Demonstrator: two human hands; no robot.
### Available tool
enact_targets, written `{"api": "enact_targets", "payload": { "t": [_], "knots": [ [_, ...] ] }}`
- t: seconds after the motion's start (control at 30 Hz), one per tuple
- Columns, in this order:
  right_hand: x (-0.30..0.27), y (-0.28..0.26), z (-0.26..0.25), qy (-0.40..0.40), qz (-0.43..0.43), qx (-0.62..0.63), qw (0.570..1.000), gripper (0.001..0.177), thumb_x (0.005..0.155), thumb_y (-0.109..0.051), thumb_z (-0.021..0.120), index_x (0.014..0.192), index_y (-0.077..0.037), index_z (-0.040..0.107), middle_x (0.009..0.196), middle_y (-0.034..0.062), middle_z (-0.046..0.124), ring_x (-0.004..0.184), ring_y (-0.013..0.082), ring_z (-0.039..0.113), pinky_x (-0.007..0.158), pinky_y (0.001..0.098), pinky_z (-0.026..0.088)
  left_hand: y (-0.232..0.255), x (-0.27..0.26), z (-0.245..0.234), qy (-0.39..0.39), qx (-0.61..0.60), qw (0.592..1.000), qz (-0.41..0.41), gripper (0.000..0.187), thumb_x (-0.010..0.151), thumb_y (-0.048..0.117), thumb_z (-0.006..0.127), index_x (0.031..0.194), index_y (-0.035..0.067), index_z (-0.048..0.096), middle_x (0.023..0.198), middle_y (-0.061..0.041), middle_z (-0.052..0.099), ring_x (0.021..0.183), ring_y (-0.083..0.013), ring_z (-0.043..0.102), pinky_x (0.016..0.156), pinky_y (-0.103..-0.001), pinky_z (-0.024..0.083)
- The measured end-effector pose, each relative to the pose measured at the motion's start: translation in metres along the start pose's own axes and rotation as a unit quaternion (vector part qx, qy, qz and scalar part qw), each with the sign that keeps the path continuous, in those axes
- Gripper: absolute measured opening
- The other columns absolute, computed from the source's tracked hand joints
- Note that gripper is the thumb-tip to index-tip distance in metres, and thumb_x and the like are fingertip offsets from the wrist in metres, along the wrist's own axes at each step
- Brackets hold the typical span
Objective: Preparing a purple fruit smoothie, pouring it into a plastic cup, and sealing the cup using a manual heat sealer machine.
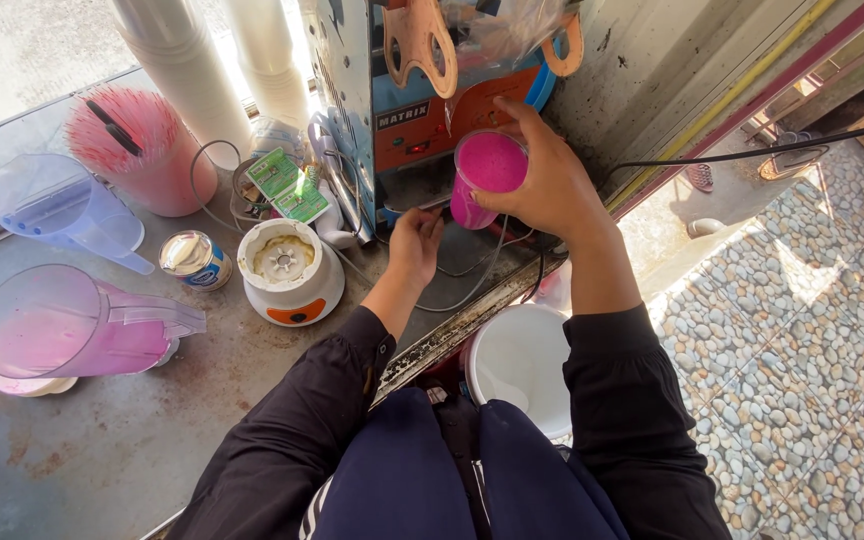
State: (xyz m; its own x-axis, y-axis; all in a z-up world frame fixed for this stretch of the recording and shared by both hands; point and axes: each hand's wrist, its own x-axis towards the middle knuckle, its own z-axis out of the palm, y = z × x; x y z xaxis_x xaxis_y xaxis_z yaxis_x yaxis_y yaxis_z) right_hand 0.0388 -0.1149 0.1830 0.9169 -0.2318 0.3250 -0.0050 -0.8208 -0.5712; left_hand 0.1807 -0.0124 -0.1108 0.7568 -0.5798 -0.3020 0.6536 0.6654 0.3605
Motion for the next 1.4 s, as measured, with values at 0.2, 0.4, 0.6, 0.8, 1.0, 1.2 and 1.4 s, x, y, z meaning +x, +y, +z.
{"api": "enact_targets", "payload": {
  "t": [0.2, 0.4, 0.6, 0.8, 1.0, 1.2, 1.4],
  "knots": [
    [0.002, -0.005, -0.002, 0.010, 0.016, 0.022, 1.000, 0.099, 0.069, -0.027, 0.095, 0.152, -0.011, 0.043, 0.137, 0.0164, 0.063, 0.128, 0.0320, 0.063, 0.103, 0.0439, 0.053, -0.026, -0.054, 0.007, 0.045, 0.039, 0.998, -0.005, 0.004, 0.097, 0.005, 0.050, 0.098, 0.003, 0.046, 0.114, -0.017, 0.061, 0.124, -0.0328, 0.059, 0.118, -0.045, 0.044],
    [0.005, -0.005, 0.005, 0.024, 0.009, 0.008, 1.000, 0.095, 0.068, -0.027, 0.096, 0.148, -0.012, 0.048, 0.136, 0.0144, 0.064, 0.129, 0.0312, 0.062, 0.103, 0.0443, 0.053, -0.050, -0.098, 0.005, 0.065, 0.029, 0.997, -0.043, 0.018, 0.090, -0.004, 0.051, 0.106, 0.004, 0.050, 0.116, -0.015, 0.063, 0.119, -0.0307, 0.065, 0.113, -0.042, 0.050],
    [0.006, -0.001, 0.021, 0.048, -0.025, -0.019, 0.998, 0.086, 0.072, -0.030, 0.094, 0.144, -0.010, 0.051, 0.140, 0.0126, 0.062, 0.131, 0.0324, 0.059, 0.105, 0.0460, 0.050, -0.079, -0.118, -0.012, 0.091, 0.013, 0.993, -0.078, 0.010, 0.095, 0.003, 0.058, 0.087, -0.002, 0.057, 0.104, -0.020, 0.066, 0.110, -0.0324, 0.066, 0.108, -0.041, 0.056],
    [0.008, -0.003, 0.040, 0.021, -0.008, -0.034, 0.999, 0.083, 0.071, -0.034, 0.093, 0.139, -0.010, 0.053, 0.136, 0.0125, 0.060, 0.127, 0.0322, 0.059, 0.100, 0.0461, 0.050, -0.056, -0.131, 0.011, 0.054, 0.016, 0.994, -0.090, 0.009, 0.095, 0.009, 0.058, 0.093, 0.001, 0.056, 0.107, -0.018, 0.066, 0.113, -0.0302, 0.067, 0.110, -0.043, 0.054],
    [0.005, 0.019, 0.068, -0.010, 0.024, -0.033, 0.999, 0.080, 0.069, -0.034, 0.091, 0.137, -0.012, 0.053, 0.136, 0.0109, 0.059, 0.125, 0.0313, 0.059, 0.098, 0.0449, 0.051, 0.019, -0.161, 0.079, -0.044, 0.191, 0.861, -0.469, 0.037, 0.096, 0.032, 0.058, 0.110, -0.002, 0.058, 0.117, -0.030, 0.066, 0.115, -0.0393, 0.065, 0.102, -0.049, 0.051],
    [0.000, 0.042, 0.091, 0.007, -0.005, -0.023, 1.000, 0.077, 0.070, -0.033, 0.091, 0.134, -0.011, 0.054, 0.132, 0.0115, 0.060, 0.125, 0.0330, 0.059, 0.101, 0.0460, 0.049, 0.083, -0.147, 0.117, -0.264, 0.511, 0.786, -0.227, 0.028, 0.097, 0.027, 0.062, 0.112, 0.004, 0.066, 0.114, -0.013, 0.075, 0.113, -0.0221, 0.071, 0.098, -0.038, 0.059],
    [-0.012, 0.066, 0.112, 0.011, -0.007, -0.025, 1.000, 0.071, 0.080, -0.027, 0.085, 0.142, -0.013, 0.053, 0.132, 0.0114, 0.061, 0.126, 0.0349, 0.060, 0.102, 0.0460, 0.051, 0.146, -0.160, 0.190, -0.360, 0.466, 0.803, 0.090, 0.013, 0.102, 0.015, 0.067, 0.110, 0.006, 0.063, 0.109, -0.008, 0.071, 0.106, -0.0168, 0.068, 0.099, -0.032, 0.054]
  ]
}}
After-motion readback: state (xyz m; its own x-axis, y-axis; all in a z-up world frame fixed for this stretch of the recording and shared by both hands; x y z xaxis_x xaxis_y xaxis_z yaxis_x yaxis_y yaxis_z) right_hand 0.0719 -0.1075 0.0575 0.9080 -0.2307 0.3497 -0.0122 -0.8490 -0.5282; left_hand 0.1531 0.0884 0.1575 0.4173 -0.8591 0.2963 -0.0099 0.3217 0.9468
